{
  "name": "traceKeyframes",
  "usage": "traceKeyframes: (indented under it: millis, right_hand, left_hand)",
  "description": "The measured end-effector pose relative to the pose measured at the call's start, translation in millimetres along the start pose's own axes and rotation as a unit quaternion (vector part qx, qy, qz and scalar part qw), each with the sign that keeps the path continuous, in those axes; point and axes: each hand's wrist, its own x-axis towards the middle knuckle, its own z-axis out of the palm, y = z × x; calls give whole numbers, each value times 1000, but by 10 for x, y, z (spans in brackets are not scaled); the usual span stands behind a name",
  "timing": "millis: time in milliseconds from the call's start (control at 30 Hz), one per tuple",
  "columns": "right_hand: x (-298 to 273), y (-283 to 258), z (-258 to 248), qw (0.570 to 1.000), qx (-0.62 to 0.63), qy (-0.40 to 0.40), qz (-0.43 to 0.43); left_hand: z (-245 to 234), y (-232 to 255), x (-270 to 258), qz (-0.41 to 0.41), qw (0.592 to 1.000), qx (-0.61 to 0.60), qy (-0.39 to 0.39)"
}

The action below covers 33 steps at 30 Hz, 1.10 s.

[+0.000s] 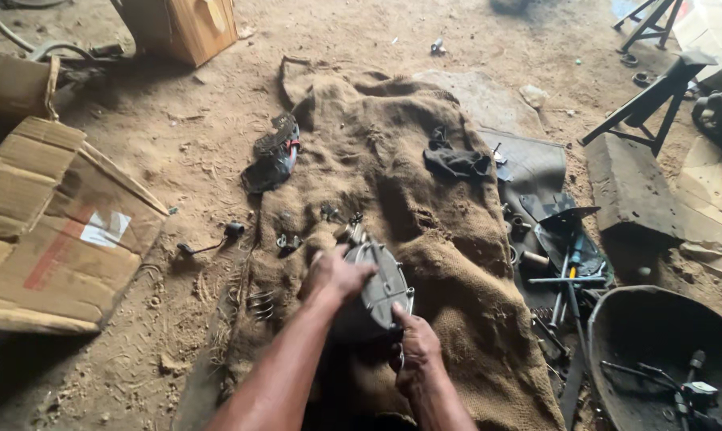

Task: The person is repairing a cylindrical mechanical part using a wrench. They are tightening and loosening bolts on the part while sitting on the floor.

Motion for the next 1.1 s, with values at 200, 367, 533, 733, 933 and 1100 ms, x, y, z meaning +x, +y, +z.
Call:
traceKeyframes:
  millis: [200,367,533,733,933,1100]
  right_hand:
    - [-115,33,246,992,-108,4,-65]
    - [-44,261,7,985,-99,104,-99]
    - [-149,238,-75,956,-82,219,-177]
    - [-30,-195,-74,934,-204,91,-279]
    - [-451,-590,253,986,-27,6,-163]
    - [-600,-890,433,977,-89,-39,-190]
  left_hand:
    - [-49,98,33,142,984,94,51]
    - [212,-276,93,212,972,69,73]
    - [325,-378,170,195,973,64,106]
    - [444,-463,184,146,981,-59,113]
    - [397,-444,70,174,967,-111,152]
    - [312,-369,18,146,961,-144,184]
